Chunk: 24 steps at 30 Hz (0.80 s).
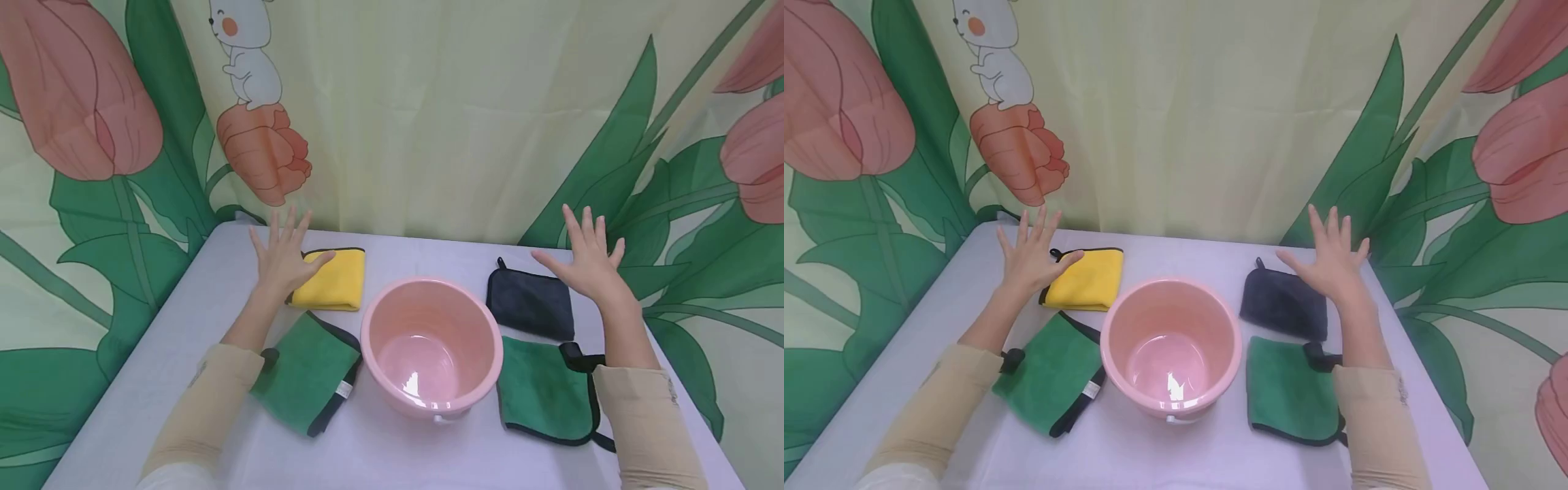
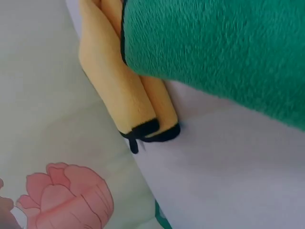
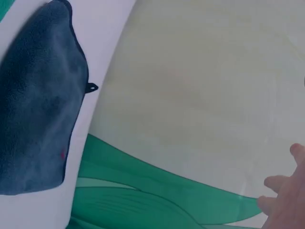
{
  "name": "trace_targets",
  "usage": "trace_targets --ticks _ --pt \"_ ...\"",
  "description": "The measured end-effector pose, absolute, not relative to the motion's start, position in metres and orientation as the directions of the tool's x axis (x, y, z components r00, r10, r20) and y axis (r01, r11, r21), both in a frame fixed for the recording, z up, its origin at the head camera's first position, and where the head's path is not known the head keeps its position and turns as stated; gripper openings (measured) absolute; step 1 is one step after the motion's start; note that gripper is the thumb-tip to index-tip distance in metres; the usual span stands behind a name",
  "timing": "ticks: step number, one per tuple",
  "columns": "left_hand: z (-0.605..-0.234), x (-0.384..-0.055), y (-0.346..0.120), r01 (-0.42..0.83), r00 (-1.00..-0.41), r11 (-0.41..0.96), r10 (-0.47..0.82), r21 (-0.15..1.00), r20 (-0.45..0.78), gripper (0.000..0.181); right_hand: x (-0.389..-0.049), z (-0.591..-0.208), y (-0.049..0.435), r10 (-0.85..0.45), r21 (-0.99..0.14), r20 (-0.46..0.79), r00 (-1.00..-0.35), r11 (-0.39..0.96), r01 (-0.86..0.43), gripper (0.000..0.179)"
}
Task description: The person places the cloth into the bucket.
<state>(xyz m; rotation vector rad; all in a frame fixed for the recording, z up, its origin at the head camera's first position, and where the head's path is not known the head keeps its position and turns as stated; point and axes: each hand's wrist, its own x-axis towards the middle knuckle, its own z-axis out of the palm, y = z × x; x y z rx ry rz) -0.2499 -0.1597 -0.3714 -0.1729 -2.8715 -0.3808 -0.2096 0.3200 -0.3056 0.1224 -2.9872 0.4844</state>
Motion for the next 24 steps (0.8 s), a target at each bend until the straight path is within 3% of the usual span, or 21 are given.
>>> trace_targets --ticks 7,14,19,24 --pt "-0.37 -0.225 -0.15 0.198 -0.945 0.825 0.017 0.529 0.327 0.085 -0.176 -0.305 0.32 -0.11 -0.378 0.225 -0.968 0.906 -0.191 0.094" --pt "-0.366 -0.193 -0.139 0.187 -0.976 0.43 -0.021 0.883 0.217 0.066 -0.143 -0.33 0.315 -0.158 -0.305 0.297 -0.942 0.919 -0.25 0.101" --pt "-0.364 -0.178 -0.133 0.041 -0.999 0.195 0.038 0.98 0.034 0.058 -0.127 -0.35 0.311 -0.181 -0.275 0.294 -0.938 0.924 -0.265 0.104" --pt "-0.363 -0.164 -0.124 -0.107 -0.983 0.1 0.138 0.989 -0.12 0.058 -0.112 -0.377 0.307 -0.217 -0.267 0.29 -0.932 0.917 -0.296 0.107"
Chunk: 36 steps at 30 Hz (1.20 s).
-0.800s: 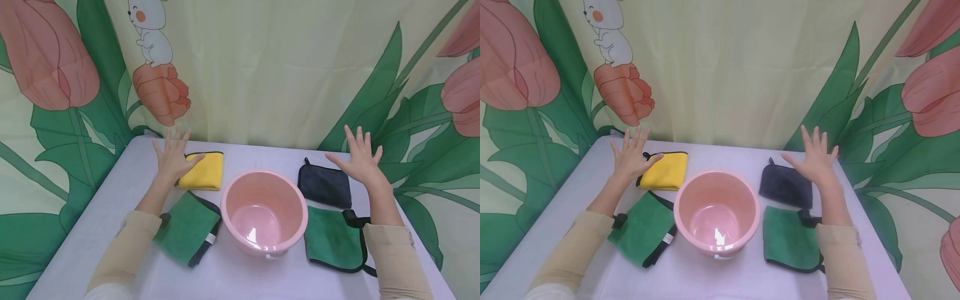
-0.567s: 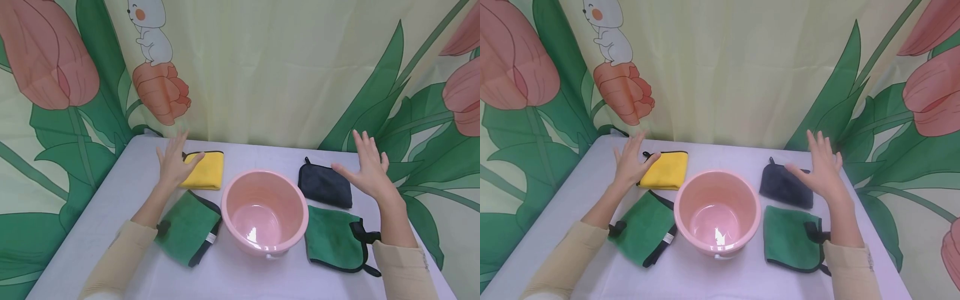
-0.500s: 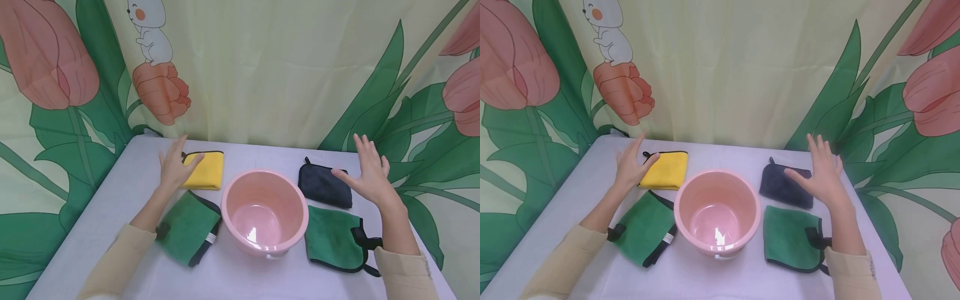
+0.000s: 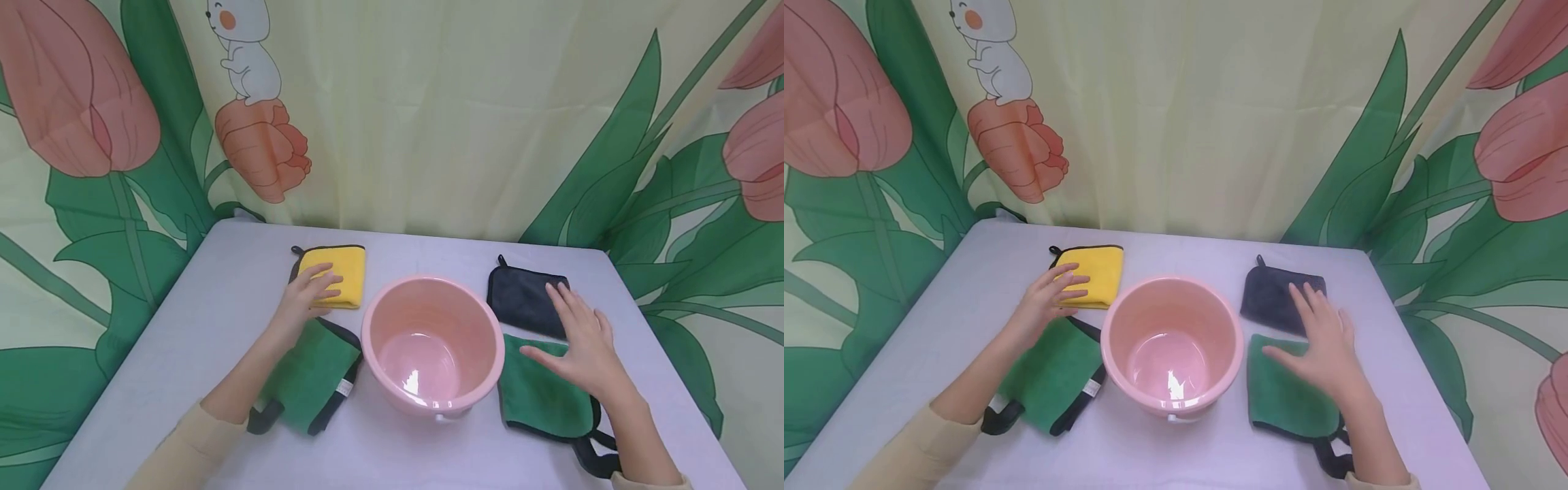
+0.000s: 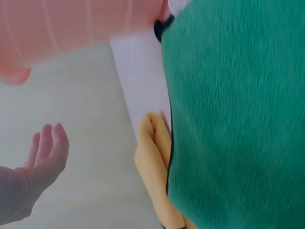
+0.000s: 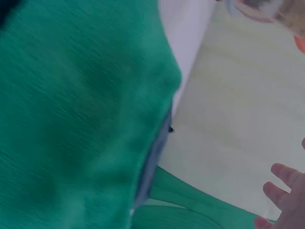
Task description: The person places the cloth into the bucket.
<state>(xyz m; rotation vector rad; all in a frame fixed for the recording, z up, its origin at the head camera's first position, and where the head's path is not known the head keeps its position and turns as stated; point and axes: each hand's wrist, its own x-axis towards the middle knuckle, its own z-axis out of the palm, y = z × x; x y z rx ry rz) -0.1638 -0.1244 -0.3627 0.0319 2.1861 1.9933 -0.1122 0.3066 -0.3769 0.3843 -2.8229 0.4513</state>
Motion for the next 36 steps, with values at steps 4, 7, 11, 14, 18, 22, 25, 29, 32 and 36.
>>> trace_targets --ticks 4,7,11,14,18,22,25,29,32,36 --pt "-0.364 -0.155 -0.118 -0.22 -0.947 0.025 0.236 0.975 -0.22 0.06 -0.103 -0.398 0.304 -0.245 -0.232 0.287 -0.926 0.92 -0.316 0.108" --pt "-0.367 -0.15 -0.114 -0.283 -0.921 -0.026 0.286 0.959 -0.264 0.059 -0.098 -0.412 0.305 -0.258 -0.195 0.265 -0.929 0.929 -0.314 0.109" --pt "-0.369 -0.145 -0.11 -0.343 -0.892 -0.078 0.34 0.936 -0.298 0.057 -0.091 -0.426 0.306 -0.273 -0.167 0.194 -0.942 0.937 -0.306 0.111" --pt "-0.369 -0.142 -0.107 -0.388 -0.868 -0.113 0.379 0.915 -0.321 0.057 -0.085 -0.433 0.307 -0.282 -0.158 0.126 -0.951 0.941 -0.3 0.111" --pt "-0.369 -0.137 -0.104 -0.413 -0.848 -0.131 0.417 0.901 -0.328 0.056 -0.08 -0.435 0.308 -0.287 -0.144 0.043 -0.957 0.946 -0.29 0.112" --pt "-0.368 -0.133 -0.103 -0.402 -0.843 -0.119 0.435 0.908 -0.317 0.055 -0.078 -0.439 0.31 -0.291 -0.138 -0.006 -0.957 0.948 -0.288 0.113" --pt "-0.37 -0.132 -0.101 -0.406 -0.841 -0.107 0.434 0.908 -0.324 0.053 -0.075 -0.442 0.312 -0.292 -0.14 -0.037 -0.956 0.948 -0.284 0.114" --pt "-0.371 -0.131 -0.099 -0.412 -0.844 -0.089 0.413 0.907 -0.343 0.05 -0.072 -0.446 0.312 -0.294 -0.149 -0.068 -0.954 0.948 -0.281 0.111" --pt "-0.372 -0.13 -0.097 -0.403 -0.852 -0.072 0.393 0.912 -0.345 0.05 -0.072 -0.449 0.311 -0.296 -0.153 -0.068 -0.953 0.947 -0.284 0.108" --pt "-0.374 -0.128 -0.096 -0.391 -0.859 -0.054 0.381 0.919 -0.343 0.053 -0.072 -0.451 0.31 -0.301 -0.158 -0.056 -0.952 0.944 -0.289 0.101"
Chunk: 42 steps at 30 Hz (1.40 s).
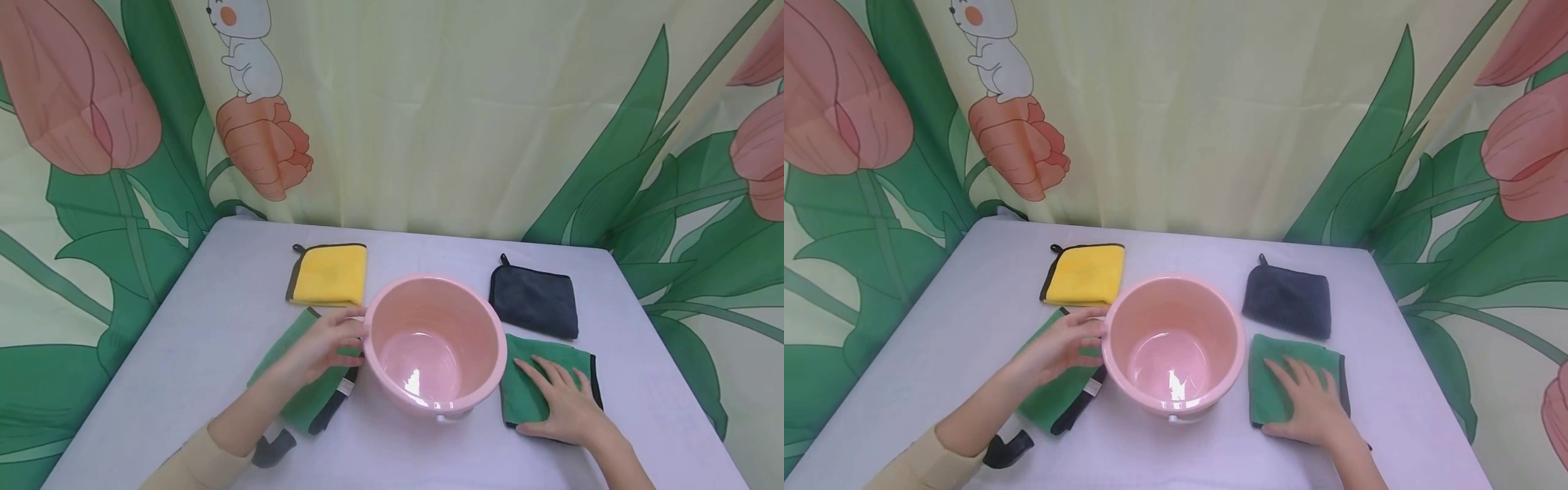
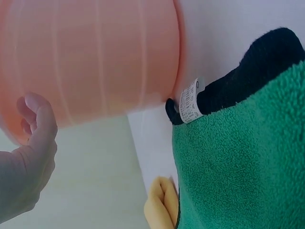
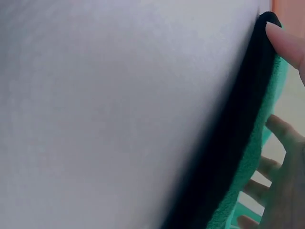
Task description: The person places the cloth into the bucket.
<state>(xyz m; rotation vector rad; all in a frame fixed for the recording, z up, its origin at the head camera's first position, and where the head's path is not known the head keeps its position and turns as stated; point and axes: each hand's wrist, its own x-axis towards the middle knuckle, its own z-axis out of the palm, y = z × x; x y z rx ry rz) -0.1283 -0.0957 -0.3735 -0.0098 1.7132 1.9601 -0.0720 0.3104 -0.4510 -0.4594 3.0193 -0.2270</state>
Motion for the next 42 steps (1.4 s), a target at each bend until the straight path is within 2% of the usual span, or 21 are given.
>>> trace_targets --ticks 15,21,33,42 --pt "-0.375 -0.127 -0.093 -0.375 -0.861 -0.059 0.391 0.925 -0.325 0.057 -0.082 -0.459 0.314 -0.304 -0.205 0.022 -0.953 0.931 -0.302 0.057" --pt "-0.374 -0.127 -0.093 -0.374 -0.862 -0.065 0.392 0.925 -0.321 0.056 -0.084 -0.46 0.313 -0.333 -0.207 0.059 -0.941 0.918 -0.338 0.052" --pt "-0.374 -0.128 -0.094 -0.371 -0.86 -0.056 0.399 0.927 -0.32 0.055 -0.086 -0.463 0.309 -0.323 -0.26 0.064 -0.944 0.908 -0.328 0.048" --pt "-0.375 -0.128 -0.093 -0.367 -0.863 -0.044 0.389 0.929 -0.323 0.053 -0.085 -0.453 0.31 -0.296 -0.238 0.176 -0.939 0.913 -0.332 0.048"
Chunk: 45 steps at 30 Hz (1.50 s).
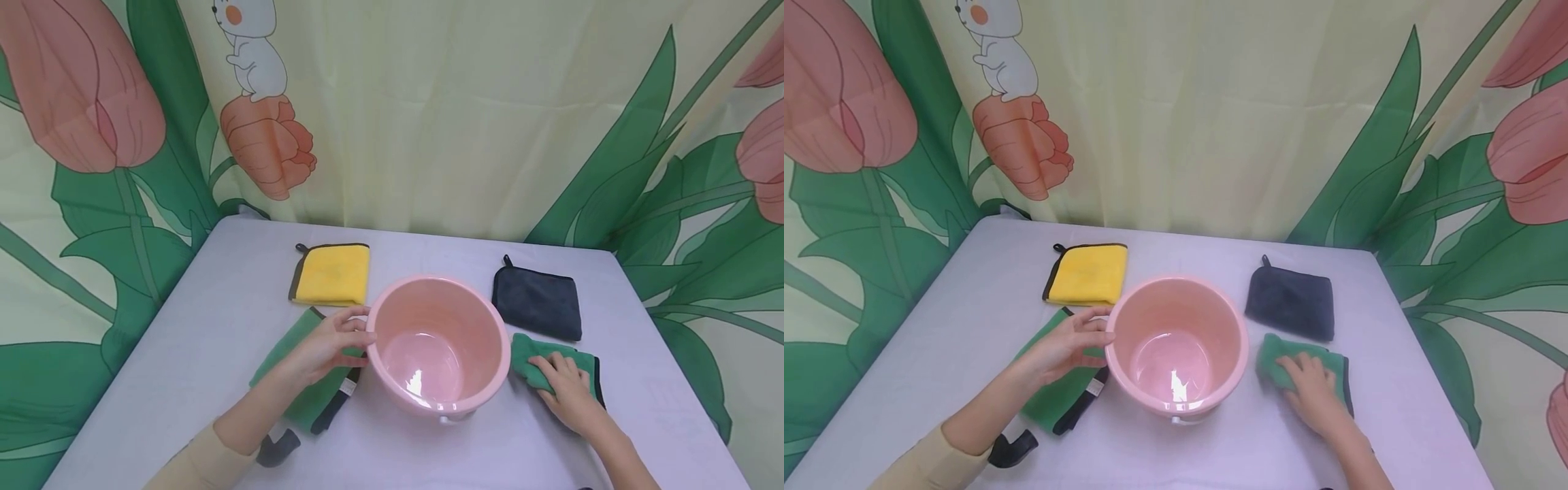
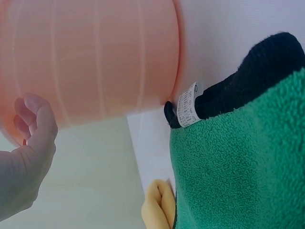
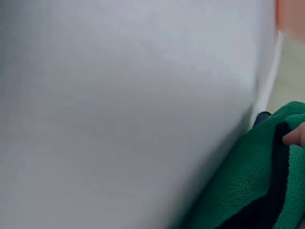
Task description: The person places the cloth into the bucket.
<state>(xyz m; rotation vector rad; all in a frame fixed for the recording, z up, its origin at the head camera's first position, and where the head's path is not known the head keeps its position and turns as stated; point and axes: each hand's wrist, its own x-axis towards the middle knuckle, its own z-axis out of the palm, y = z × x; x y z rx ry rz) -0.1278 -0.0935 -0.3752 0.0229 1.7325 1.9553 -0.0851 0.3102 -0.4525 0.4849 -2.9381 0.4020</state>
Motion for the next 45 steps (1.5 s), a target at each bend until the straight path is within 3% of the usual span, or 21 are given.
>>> trace_targets --ticks 8,15,27,38,45 --pt "-0.376 -0.127 -0.093 -0.381 -0.866 -0.053 0.37 0.923 -0.336 0.055 -0.089 -0.421 0.308 -0.281 -0.183 0.313 -0.907 0.919 -0.348 0.052" --pt "-0.375 -0.128 -0.093 -0.375 -0.865 -0.054 0.38 0.925 -0.328 0.056 -0.097 -0.386 0.299 -0.304 -0.133 0.358 -0.883 0.919 -0.37 0.055" --pt "-0.376 -0.128 -0.093 -0.37 -0.867 -0.056 0.379 0.927 -0.324 0.055 -0.117 -0.329 0.27 -0.444 -0.038 0.436 -0.782 0.86 -0.509 0.055" --pt "-0.376 -0.13 -0.093 -0.37 -0.865 -0.062 0.388 0.927 -0.32 0.054 -0.132 -0.316 0.222 -0.609 0.047 0.498 -0.618 0.73 -0.682 0.051" --pt "-0.377 -0.13 -0.094 -0.378 -0.862 -0.068 0.39 0.923 -0.324 0.051 -0.134 -0.318 0.198 -0.681 0.07 0.462 -0.568 0.666 -0.742 0.059"
